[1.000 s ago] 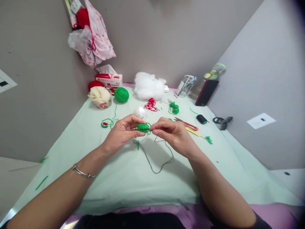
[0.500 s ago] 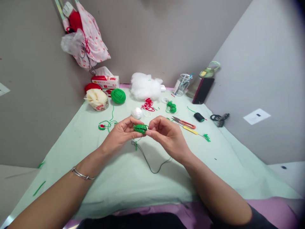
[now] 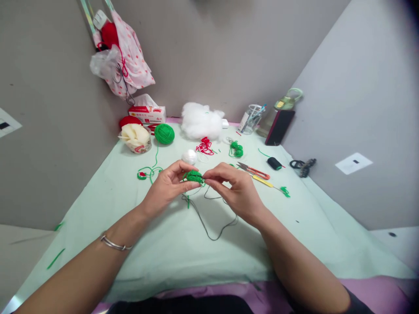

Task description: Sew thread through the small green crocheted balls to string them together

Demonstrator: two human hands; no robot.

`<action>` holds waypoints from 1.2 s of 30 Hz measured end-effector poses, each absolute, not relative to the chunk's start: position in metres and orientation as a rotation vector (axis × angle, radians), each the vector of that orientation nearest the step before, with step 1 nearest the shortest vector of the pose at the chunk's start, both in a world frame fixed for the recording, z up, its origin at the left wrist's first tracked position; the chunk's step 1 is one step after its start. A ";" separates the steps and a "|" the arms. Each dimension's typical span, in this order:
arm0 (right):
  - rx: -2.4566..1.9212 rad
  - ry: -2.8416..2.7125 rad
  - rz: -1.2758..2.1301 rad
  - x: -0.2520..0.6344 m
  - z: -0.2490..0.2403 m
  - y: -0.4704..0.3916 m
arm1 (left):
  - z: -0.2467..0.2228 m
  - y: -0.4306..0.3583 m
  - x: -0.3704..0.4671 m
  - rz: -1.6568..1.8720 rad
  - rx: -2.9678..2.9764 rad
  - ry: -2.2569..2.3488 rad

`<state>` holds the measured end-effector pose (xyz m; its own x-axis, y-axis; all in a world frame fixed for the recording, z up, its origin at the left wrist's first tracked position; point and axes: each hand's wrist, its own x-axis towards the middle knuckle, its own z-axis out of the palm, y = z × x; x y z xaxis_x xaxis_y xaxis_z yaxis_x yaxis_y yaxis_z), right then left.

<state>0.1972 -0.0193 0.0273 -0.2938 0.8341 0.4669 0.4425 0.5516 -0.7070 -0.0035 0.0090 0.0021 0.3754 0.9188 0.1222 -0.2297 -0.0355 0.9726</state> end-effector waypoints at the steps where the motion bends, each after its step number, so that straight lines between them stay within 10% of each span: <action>1: -1.047 -1.946 0.563 0.198 0.027 -0.019 | 0.002 0.008 -0.003 1.074 1.288 0.743; 22: -1.110 -1.640 1.238 0.196 0.017 -0.004 | -0.001 0.006 0.000 1.123 1.466 0.821; 36: -1.001 -1.793 0.721 0.200 0.030 -0.009 | -0.003 0.005 0.000 1.070 1.577 0.890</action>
<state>0.1998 -0.0089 0.0296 -0.2375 0.8670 0.4380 0.3225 0.4957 -0.8064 0.0000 0.0051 -0.0034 0.3403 0.9165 0.2104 0.0399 -0.2377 0.9705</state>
